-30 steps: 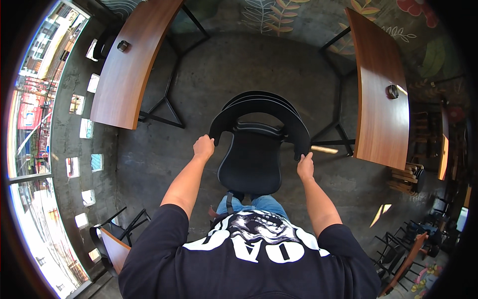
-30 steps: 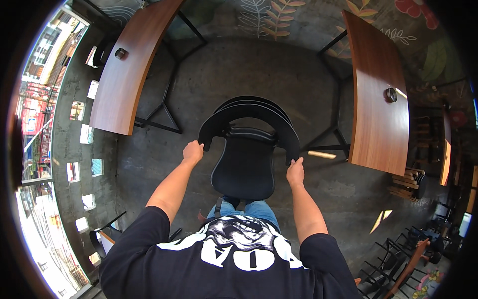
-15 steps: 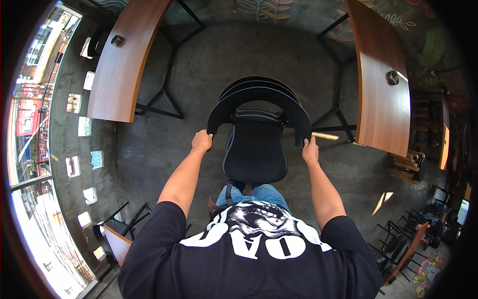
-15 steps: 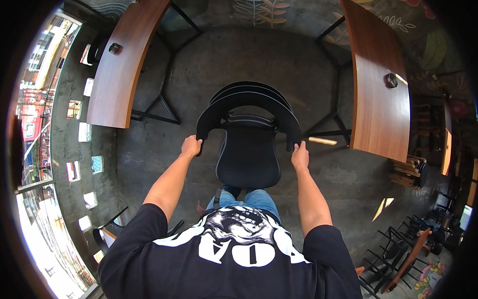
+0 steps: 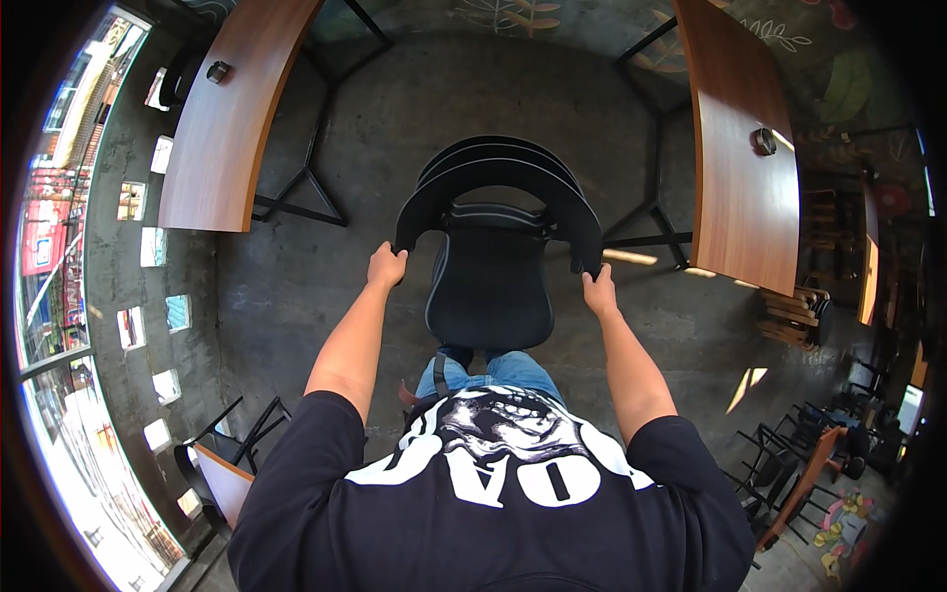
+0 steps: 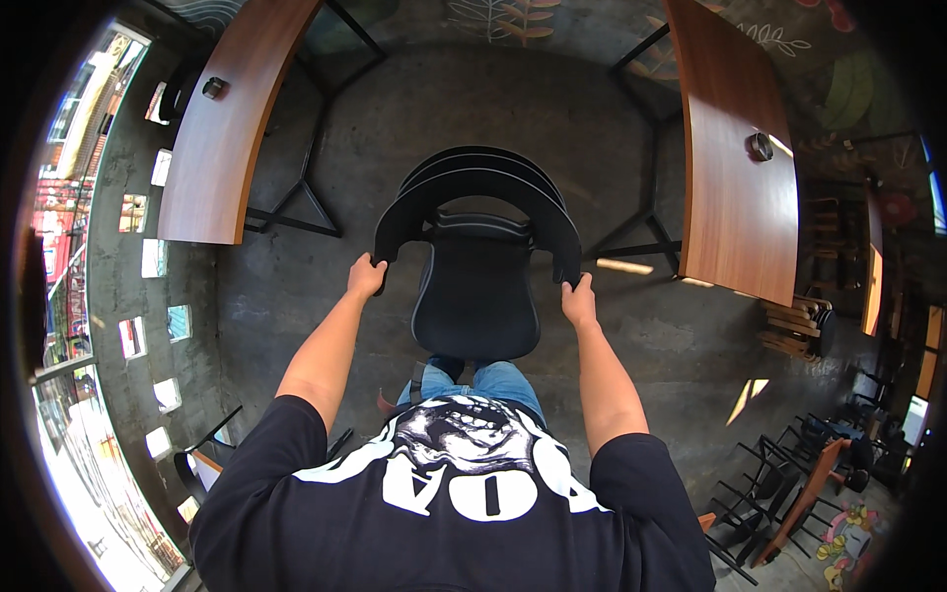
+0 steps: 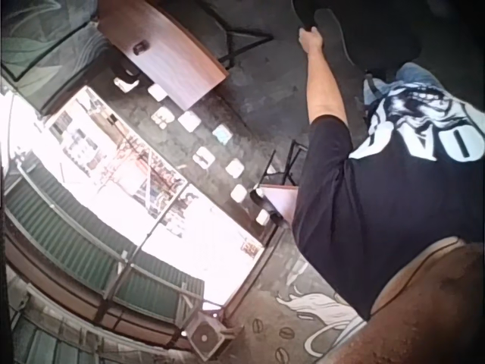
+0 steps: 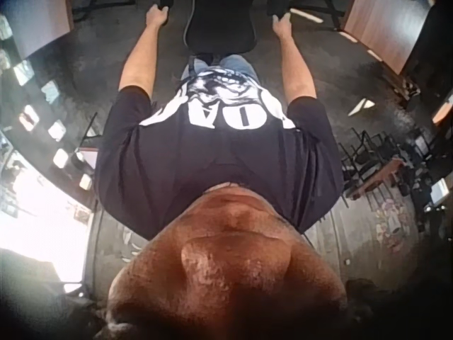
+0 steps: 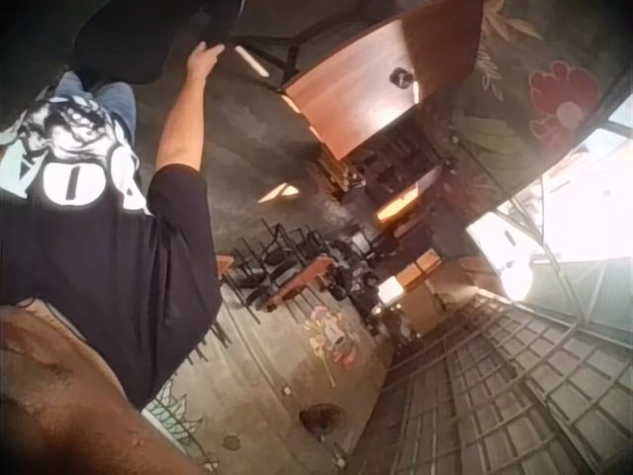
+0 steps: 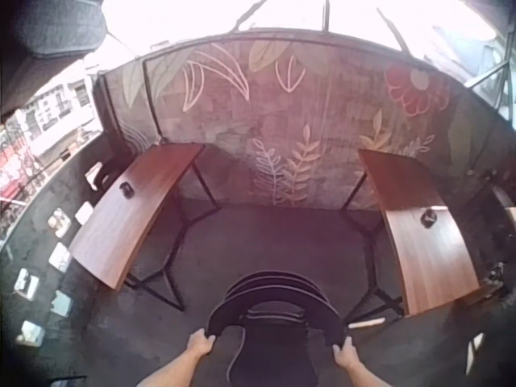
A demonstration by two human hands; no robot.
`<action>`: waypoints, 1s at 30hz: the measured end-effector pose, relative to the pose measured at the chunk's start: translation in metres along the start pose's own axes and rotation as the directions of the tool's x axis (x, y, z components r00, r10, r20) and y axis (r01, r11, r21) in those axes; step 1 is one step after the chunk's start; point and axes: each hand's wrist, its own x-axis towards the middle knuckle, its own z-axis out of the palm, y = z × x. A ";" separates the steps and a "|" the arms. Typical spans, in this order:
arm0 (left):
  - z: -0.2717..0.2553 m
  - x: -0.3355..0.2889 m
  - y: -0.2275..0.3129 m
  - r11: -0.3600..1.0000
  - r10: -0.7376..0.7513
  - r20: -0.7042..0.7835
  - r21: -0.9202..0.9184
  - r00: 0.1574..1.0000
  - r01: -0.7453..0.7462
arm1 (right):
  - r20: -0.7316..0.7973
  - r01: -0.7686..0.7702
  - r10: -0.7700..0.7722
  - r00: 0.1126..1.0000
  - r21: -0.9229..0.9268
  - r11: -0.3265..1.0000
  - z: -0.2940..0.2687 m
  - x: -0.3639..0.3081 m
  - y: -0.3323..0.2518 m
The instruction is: The recorder rearranges chairs and a table in a restaurant dining area.
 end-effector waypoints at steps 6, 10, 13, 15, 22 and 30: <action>0.016 -0.019 -0.017 0.998 0.034 -0.033 -0.056 0.999 -0.036 | 0.004 -0.039 0.039 0.999 0.190 0.981 0.015 -0.006 0.040; 0.011 -0.033 0.008 0.927 -0.141 0.237 -0.308 0.961 0.212 | 0.068 -0.130 0.114 0.991 0.301 0.945 0.013 -0.013 0.066; 0.012 -0.020 -0.019 0.964 -0.129 0.176 -0.207 0.976 0.165 | 0.116 -0.121 0.087 0.989 0.326 0.938 0.011 -0.014 0.039; 0.024 -0.014 -0.038 0.984 -0.099 0.111 -0.134 0.989 0.114 | 0.132 -0.125 0.089 0.987 0.299 0.946 0.007 -0.018 0.028; 0.035 -0.012 -0.051 0.999 -0.034 0.033 0.010 0.999 0.034 | 0.156 -0.162 0.113 0.981 0.350 0.922 0.009 -0.048 0.038; 0.049 0.016 -0.077 0.995 -0.005 -0.052 0.096 0.999 0.010 | 0.147 -0.175 0.142 0.979 0.250 0.952 0.012 -0.042 0.020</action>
